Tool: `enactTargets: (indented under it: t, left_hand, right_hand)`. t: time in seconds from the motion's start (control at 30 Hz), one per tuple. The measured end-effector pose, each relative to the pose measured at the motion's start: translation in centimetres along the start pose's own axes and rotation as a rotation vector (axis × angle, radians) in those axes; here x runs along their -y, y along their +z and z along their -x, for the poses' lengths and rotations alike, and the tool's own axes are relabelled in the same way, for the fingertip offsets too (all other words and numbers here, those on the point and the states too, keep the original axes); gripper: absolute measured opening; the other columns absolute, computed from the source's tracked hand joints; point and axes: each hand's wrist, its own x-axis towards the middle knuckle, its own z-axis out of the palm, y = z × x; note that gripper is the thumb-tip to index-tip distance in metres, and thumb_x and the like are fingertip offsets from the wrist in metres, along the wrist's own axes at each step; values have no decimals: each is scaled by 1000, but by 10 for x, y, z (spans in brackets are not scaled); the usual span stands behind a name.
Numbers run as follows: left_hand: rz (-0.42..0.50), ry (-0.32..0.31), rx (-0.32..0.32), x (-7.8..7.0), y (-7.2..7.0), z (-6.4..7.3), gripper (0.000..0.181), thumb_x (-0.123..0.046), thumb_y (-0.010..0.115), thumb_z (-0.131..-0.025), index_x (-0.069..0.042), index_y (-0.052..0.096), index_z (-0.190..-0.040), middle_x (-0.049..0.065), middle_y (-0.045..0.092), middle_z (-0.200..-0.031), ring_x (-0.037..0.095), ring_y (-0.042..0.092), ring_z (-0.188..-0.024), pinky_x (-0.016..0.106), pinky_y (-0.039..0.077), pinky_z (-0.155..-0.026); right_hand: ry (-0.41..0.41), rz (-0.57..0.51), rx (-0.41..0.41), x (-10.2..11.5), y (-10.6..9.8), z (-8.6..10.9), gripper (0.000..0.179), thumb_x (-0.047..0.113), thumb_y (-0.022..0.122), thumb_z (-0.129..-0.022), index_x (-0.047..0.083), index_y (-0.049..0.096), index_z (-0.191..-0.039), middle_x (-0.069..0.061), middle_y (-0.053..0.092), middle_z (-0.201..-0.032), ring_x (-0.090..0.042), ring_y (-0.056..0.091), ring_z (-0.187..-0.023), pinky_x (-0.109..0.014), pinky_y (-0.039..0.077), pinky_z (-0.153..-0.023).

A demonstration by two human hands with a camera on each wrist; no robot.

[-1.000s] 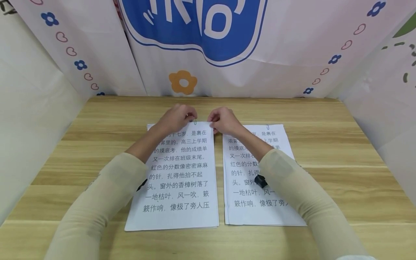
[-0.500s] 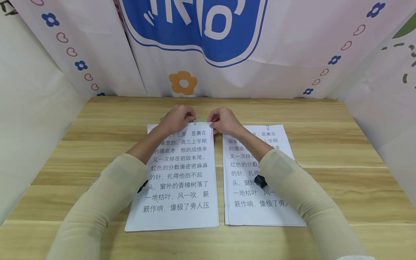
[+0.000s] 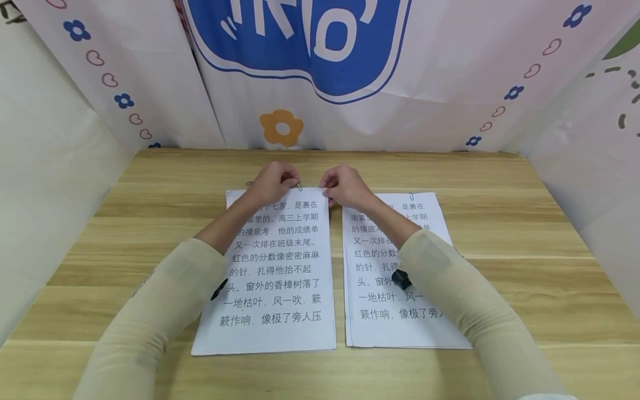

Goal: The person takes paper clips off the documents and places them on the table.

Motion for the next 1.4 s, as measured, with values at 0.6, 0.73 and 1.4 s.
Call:
enactTargets:
  t: [0.6,0.73,1.4]
  left_hand:
    - [-99,50,100,0,-10,0,14,-2,59,-103,2,71,-110,17,70,-106,29,66,-100,39,56,-92]
    - [-95,61,94,2,-10,1,13,-1,61,-102,3,71,-108,17,70,-104,29,66,-98,39,56,-91]
    - [-27,43,43,10,-8,0,12,0,62,-101,3,73,-106,17,71,-100,28,64,-91,36,55,-84]
  right_hand:
    - [-4,7,10,-2,0,0,11,-8,65,-96,-7,71,-105,-18,68,-95,-28,69,-79,-35,63,-71]
    - [2,2,12,-2,1,-1,11,-8,65,-96,-7,71,-105,-18,68,-95,-30,69,-80,-35,63,-72]
    - [9,7,15,0,2,-1,11,-8,65,-96,-6,70,-105,-18,67,-97,-30,69,-79,-36,63,-72]
